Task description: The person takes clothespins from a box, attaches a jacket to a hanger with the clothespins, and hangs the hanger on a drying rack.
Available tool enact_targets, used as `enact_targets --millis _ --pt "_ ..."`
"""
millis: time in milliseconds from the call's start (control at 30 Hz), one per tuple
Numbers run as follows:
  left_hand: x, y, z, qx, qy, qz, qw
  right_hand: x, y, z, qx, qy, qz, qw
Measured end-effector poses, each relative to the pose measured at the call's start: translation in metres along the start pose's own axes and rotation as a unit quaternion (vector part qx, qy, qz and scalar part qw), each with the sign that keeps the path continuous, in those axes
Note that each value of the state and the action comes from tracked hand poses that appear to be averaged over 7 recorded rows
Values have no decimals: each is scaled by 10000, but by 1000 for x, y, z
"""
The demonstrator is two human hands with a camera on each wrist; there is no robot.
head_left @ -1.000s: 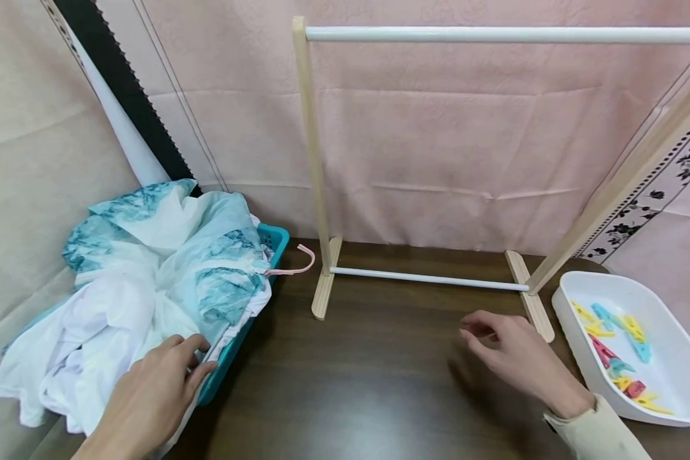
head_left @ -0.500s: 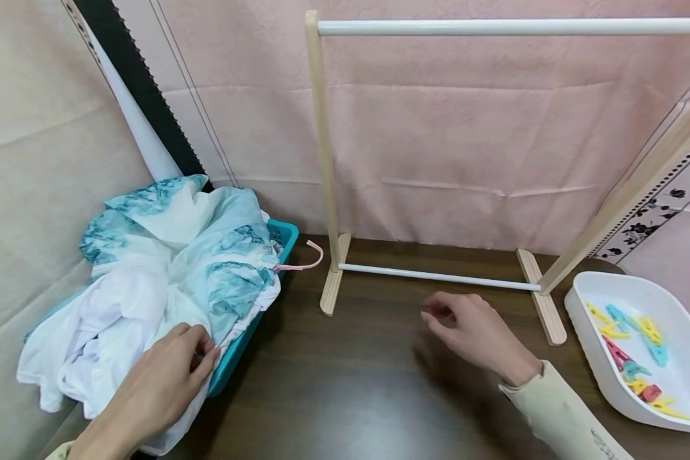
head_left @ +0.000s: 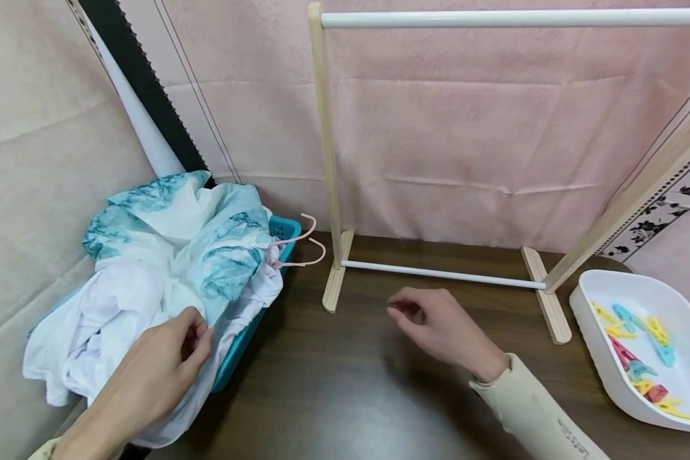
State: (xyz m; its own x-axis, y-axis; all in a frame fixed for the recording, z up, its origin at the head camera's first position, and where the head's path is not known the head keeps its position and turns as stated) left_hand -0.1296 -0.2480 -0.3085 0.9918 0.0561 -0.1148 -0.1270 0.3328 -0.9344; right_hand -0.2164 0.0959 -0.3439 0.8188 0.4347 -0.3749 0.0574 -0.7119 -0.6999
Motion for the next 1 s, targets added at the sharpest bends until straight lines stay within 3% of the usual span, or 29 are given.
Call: enact_targets --millis 133,267,500,767,1000 --pt "1 -8 6 269 274 131 9992 -10 21 -33 -983 -319 -51 9946" --pt "0 -9 14 559 386 27 9977 -21 47 -66 -1773 -320 -128 9835" --pt "1 -9 30 835 538 259 9947 -44 92 -107 -2929 653 -332 9534" --pt "11 -1 45 737 1015 758 9892 -68 125 -124 -3782 1078 -334 9188" --pt "16 0 47 -85 1512 966 9837 -61 128 -122 -3847 1012 -375 9167"
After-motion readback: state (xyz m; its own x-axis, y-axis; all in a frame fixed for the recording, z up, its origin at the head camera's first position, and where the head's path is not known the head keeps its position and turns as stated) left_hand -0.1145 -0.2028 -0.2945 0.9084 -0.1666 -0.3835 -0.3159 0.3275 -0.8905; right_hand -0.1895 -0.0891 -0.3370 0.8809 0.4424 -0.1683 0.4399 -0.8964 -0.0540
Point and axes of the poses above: each hand's wrist, its own x-axis away from the middle knuckle, its own y-axis out of the palm, z = x × y, the point moved 7 cm from there along -x, towards the middle knuckle, and after that the axes turned 5 degrees about z, right-handed, at the moved point
